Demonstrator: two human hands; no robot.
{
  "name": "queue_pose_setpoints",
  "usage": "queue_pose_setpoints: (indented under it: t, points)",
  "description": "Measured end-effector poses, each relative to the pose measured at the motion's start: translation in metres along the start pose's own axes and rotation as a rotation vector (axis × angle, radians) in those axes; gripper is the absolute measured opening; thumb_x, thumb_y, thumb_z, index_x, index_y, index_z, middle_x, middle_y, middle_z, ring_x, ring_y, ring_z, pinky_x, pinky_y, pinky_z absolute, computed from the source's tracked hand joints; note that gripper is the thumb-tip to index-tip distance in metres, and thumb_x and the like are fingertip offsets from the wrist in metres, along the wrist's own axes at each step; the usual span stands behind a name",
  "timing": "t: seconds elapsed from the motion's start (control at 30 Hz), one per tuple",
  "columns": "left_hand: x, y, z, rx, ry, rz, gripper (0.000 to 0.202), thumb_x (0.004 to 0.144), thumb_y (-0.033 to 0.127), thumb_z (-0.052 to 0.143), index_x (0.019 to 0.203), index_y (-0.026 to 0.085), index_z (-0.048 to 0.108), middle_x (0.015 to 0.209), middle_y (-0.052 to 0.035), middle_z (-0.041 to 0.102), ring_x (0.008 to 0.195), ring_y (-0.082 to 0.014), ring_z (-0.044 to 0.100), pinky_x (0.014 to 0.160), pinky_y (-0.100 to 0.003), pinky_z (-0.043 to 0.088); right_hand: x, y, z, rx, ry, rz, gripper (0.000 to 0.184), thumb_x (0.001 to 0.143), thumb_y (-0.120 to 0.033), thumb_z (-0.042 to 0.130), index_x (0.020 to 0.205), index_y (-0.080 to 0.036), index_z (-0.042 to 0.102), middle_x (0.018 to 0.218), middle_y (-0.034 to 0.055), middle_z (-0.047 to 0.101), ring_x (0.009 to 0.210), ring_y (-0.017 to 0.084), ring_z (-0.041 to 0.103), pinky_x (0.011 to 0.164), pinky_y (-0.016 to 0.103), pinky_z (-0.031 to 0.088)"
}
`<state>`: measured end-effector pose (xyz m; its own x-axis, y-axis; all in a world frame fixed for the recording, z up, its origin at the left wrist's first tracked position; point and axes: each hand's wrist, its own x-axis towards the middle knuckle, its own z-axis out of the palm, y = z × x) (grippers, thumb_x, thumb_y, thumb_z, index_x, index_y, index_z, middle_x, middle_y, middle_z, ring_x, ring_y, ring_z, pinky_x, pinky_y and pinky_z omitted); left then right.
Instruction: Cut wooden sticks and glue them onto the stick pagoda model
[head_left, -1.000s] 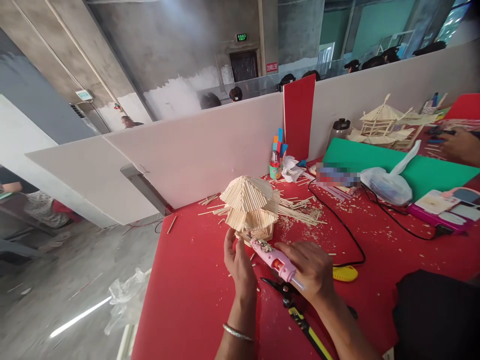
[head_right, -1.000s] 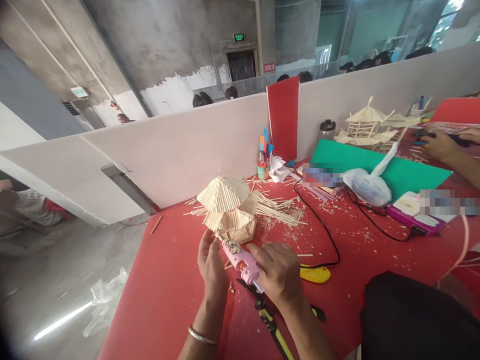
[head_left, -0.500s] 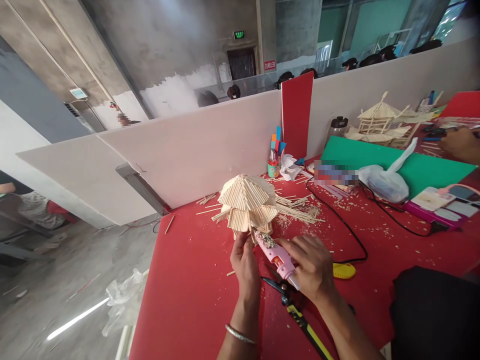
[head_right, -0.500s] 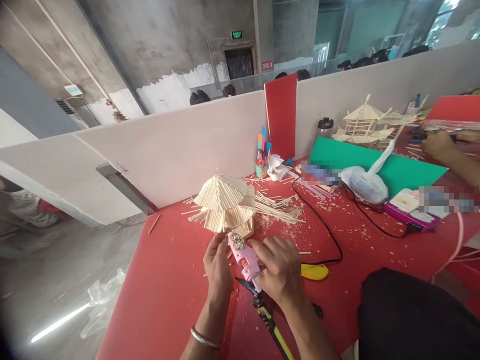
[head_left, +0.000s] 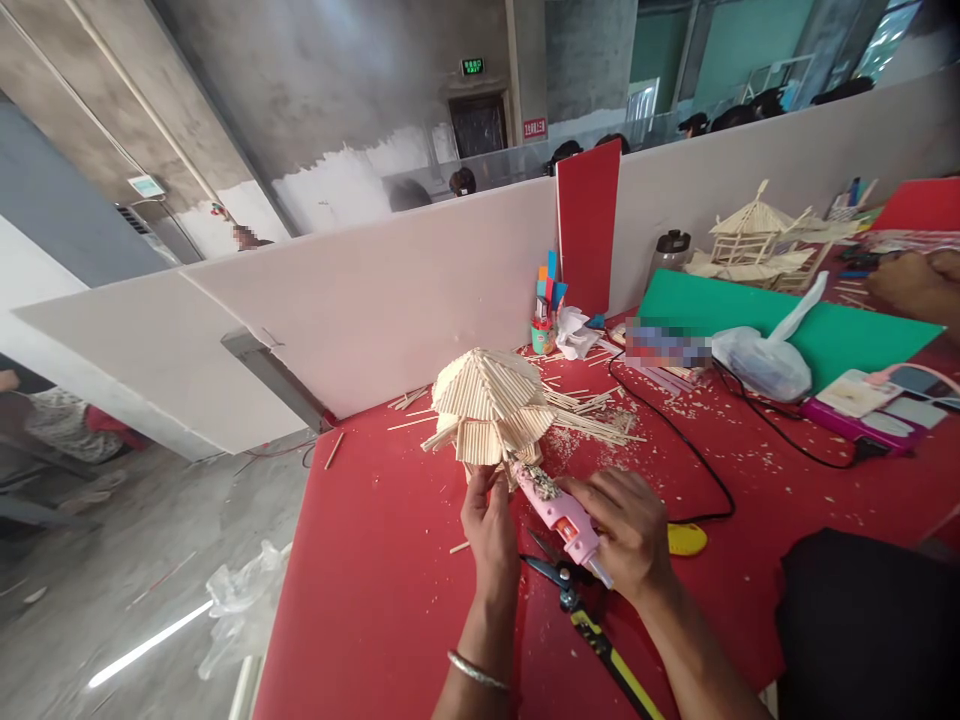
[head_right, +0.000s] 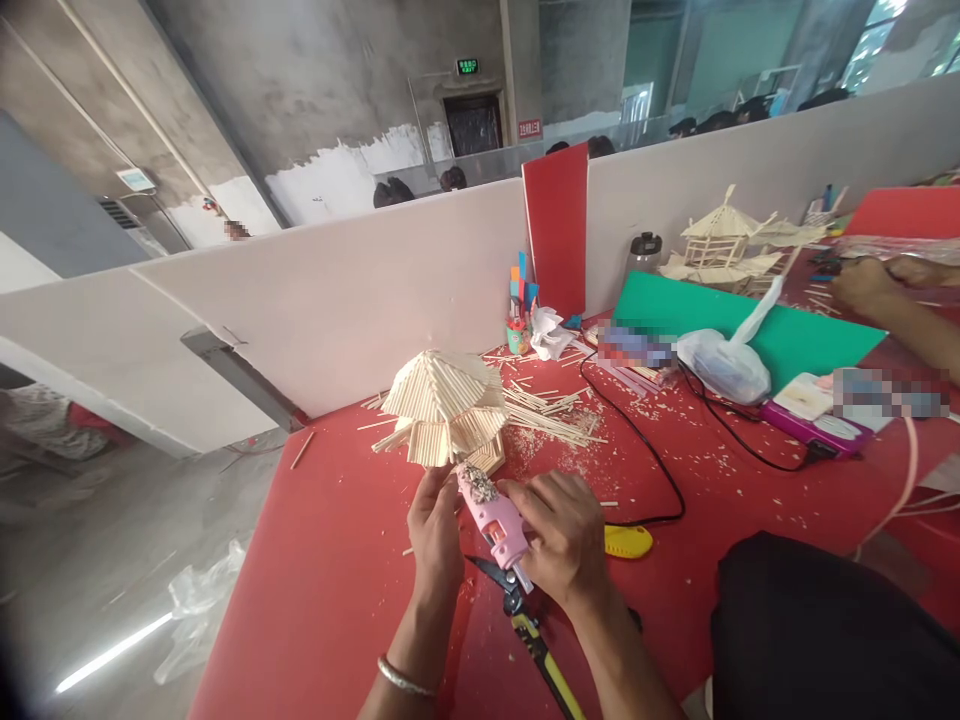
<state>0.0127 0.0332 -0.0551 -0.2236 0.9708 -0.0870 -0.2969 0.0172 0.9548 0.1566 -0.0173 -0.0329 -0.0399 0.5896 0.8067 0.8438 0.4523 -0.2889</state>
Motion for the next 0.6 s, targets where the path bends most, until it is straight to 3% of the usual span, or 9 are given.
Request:
queue_pose_setpoints:
  t: [0.6]
  points:
    - [-0.0006,0.0011,0.0012,-0.007,0.015,0.009,0.026,0.072,0.035,0.071,0.091,0.017,0.071,0.085,-0.0042,0.069,0.072,-0.0154,0.061,0.070,-0.028,0.049,-0.0010,0.0018,0.0015,0.023,0.016,-0.014,0.019,0.091,-0.021,0.047,0.098,-0.020,0.065,0.068,0.0026,0.056,0.066,0.017,0.048,0.065,0.033,0.032]
